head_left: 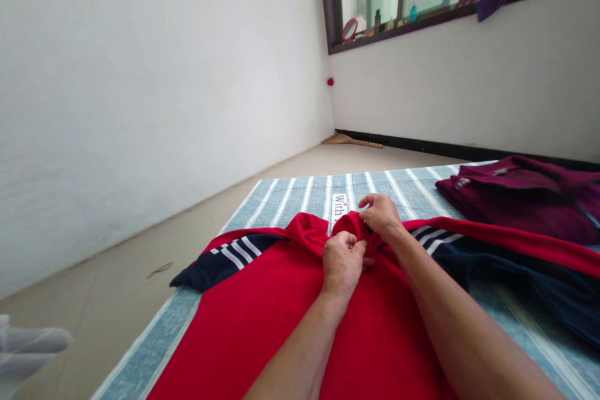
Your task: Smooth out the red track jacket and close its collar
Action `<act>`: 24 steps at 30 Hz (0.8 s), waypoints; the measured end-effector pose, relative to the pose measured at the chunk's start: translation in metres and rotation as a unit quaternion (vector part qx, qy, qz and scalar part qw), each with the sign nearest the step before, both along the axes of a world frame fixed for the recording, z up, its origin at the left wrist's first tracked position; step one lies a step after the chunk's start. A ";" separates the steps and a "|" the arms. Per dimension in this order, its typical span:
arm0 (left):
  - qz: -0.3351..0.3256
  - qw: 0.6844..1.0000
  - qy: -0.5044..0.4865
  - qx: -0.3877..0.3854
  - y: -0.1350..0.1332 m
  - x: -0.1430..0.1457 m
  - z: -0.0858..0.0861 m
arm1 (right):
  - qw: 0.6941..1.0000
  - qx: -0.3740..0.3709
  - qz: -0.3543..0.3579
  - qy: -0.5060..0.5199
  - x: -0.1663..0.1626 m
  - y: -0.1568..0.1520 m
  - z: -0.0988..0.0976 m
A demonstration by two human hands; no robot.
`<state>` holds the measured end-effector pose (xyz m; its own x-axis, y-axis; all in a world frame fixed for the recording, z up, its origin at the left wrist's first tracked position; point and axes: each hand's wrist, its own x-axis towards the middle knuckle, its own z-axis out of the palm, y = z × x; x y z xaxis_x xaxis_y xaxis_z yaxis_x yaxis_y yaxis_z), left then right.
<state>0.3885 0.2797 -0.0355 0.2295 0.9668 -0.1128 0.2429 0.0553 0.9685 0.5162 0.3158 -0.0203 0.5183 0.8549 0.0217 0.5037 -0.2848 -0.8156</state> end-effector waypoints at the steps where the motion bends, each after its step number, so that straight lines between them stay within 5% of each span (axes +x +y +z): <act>1: 0.000 1.000 -0.005 -0.006 0.000 0.000 0.000 | 1.000 0.002 -0.009 0.001 0.001 -0.001 0.002; 7: 0.001 1.000 -0.009 -0.001 0.002 0.000 -0.004 | 0.994 -0.026 -0.011 0.104 -0.001 -0.004 0.007; 14: 0.006 0.999 0.002 0.036 0.001 0.000 -0.006 | 0.948 -0.080 0.061 0.301 -0.002 -0.014 0.017; 24: 0.000 0.999 0.022 0.041 0.002 -0.001 -0.004 | 0.916 -0.035 0.053 0.397 0.001 -0.014 0.016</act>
